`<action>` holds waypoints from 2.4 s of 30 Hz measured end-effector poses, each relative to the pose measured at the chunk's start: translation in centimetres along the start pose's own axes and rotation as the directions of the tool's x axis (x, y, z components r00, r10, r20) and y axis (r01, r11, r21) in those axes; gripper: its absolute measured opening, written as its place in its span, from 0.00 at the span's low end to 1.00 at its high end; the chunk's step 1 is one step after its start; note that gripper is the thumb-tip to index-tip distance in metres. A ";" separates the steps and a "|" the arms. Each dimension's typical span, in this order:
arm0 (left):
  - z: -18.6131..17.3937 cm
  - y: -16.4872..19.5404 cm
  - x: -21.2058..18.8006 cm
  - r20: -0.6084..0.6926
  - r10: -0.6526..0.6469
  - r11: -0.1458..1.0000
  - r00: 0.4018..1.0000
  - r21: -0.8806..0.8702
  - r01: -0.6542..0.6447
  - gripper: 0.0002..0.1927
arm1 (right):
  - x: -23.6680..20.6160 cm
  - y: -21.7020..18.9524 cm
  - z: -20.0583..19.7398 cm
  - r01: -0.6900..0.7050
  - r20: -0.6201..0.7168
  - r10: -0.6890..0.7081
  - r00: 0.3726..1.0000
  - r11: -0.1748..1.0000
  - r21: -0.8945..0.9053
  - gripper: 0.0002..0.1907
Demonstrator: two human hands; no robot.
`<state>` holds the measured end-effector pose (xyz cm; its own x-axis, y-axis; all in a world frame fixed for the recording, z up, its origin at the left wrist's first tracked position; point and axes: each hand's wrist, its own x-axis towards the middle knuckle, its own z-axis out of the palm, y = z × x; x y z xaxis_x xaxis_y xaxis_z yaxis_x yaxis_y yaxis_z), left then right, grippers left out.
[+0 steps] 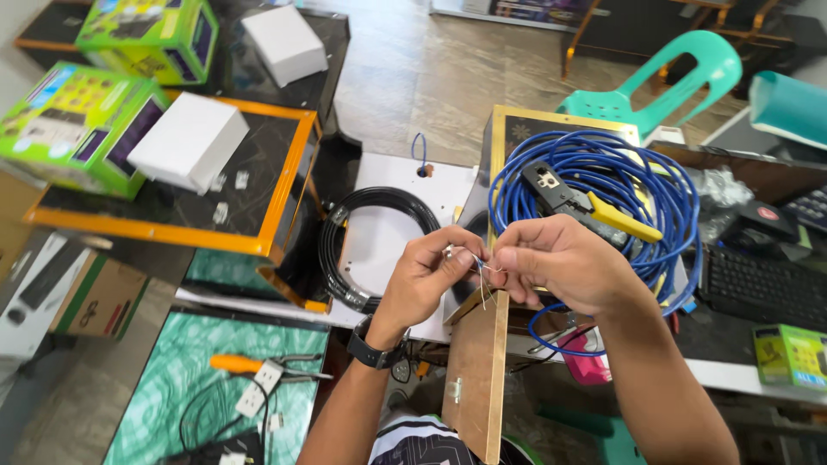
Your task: The person strips the jacket from a blue ethernet cable with a yellow-handled crimping tool, untwists and arranges the exposed wire strands, inserts them into an RJ45 connector, crimps the connector onto the cable, and plugs both ends into a green network cable tester to check the connection.
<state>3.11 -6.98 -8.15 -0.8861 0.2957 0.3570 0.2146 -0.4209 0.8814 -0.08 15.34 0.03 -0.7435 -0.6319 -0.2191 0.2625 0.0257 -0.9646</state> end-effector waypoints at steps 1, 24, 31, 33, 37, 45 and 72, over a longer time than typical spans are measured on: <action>-0.2 0.0 0.5 -0.004 0.017 0.999 1.000 0.027 -0.017 0.09 | 0.1 -0.4 0.4 0.003 -0.035 -0.004 0.999 1.000 -0.031 0.07; -3.5 -1.4 2.1 0.347 -0.090 0.996 0.933 0.044 0.080 0.08 | 1.0 -4.3 3.6 0.344 0.185 -0.420 0.888 0.342 -0.874 0.06; 0.2 1.3 1.5 0.197 -0.044 0.944 0.979 0.330 -0.024 0.06 | 0.7 -7.4 1.4 0.339 0.339 -0.099 0.936 0.521 -0.784 0.06; 1.5 2.3 1.5 0.214 0.073 0.905 0.974 0.395 -0.155 0.06 | 0.8 -8.2 0.9 0.162 0.299 0.138 0.944 0.596 -0.787 0.06; 3.9 3.5 0.9 0.071 0.124 0.812 0.990 0.565 -0.143 0.06 | -1.2 -8.5 1.1 0.214 0.236 0.016 0.972 0.358 -0.909 0.06; 7.7 1.0 -0.4 -0.386 0.081 0.904 0.919 0.416 0.095 0.09 | -6.3 -5.4 3.1 0.390 0.316 -0.605 0.731 -0.009 -0.921 0.04; 8.0 -1.1 -2.8 -0.332 0.216 0.960 0.918 0.244 -0.137 0.10 | -5.1 0.2 1.9 0.231 -0.109 -0.318 0.942 0.846 -0.480 0.09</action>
<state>8.62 -0.47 -7.58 -0.9037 -0.1036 0.4155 0.4281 -0.2351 0.8726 4.95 17.07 1.23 -0.8507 -0.5188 0.0848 -0.2447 0.2481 -0.9373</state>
